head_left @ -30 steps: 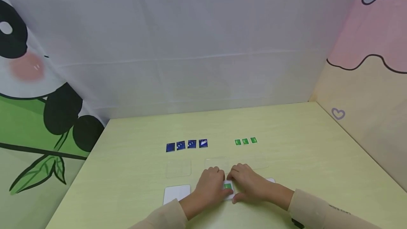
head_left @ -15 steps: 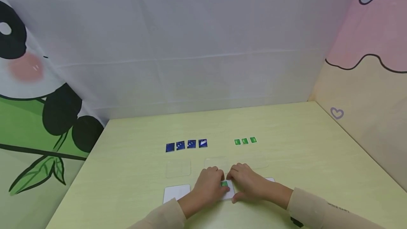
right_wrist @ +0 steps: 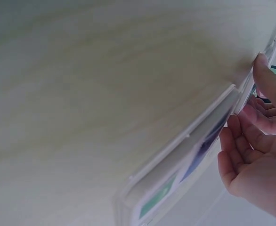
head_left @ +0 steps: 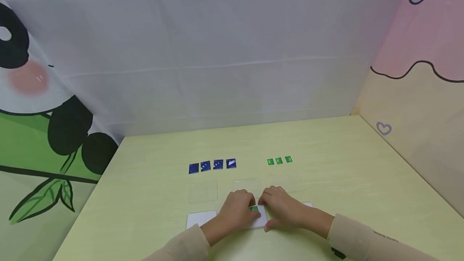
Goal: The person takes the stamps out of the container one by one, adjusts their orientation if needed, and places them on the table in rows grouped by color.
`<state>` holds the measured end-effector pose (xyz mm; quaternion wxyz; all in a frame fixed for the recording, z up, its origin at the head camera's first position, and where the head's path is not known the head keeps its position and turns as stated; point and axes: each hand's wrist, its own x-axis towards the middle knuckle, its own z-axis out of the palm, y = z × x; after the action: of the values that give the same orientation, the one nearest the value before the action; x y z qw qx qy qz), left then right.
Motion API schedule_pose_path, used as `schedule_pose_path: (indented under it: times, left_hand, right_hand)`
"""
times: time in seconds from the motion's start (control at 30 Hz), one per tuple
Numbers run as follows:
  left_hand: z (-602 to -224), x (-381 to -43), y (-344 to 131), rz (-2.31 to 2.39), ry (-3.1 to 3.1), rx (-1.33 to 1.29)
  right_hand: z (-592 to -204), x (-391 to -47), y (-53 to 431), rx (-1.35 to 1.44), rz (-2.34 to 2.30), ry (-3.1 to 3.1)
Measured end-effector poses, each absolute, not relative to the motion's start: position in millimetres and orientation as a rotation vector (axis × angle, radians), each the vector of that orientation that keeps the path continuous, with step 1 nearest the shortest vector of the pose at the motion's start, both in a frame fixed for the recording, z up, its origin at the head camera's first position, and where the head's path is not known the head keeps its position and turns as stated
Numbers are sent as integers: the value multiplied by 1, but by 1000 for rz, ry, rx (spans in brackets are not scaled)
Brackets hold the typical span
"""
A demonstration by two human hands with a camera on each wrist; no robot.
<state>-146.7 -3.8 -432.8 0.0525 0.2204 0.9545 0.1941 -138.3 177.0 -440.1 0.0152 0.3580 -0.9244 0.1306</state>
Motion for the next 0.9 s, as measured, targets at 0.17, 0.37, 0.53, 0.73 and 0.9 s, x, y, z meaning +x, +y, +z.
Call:
schedule_pose_path:
  times: [0.17, 0.37, 0.53, 0.73, 0.9]
  left_hand:
    - [-431, -148, -6, 621, 2870, 665]
    - [-431, -151, -7, 610, 2863, 698]
    - [-430, -153, -8, 622, 2856, 729]
    - [-429, -156, -10, 661, 2834, 752]
    - [-429, -159, -13, 686, 2822, 775]
  right_hand:
    - [-439, -139, 177, 1109, 414, -2880]
    - [-440, -139, 178, 1113, 419, -2882]
    - [-440, -140, 178, 1121, 413, -2877]
    - [-439, -140, 178, 1121, 429, -2884]
    - [-439, -140, 178, 1113, 427, -2894]
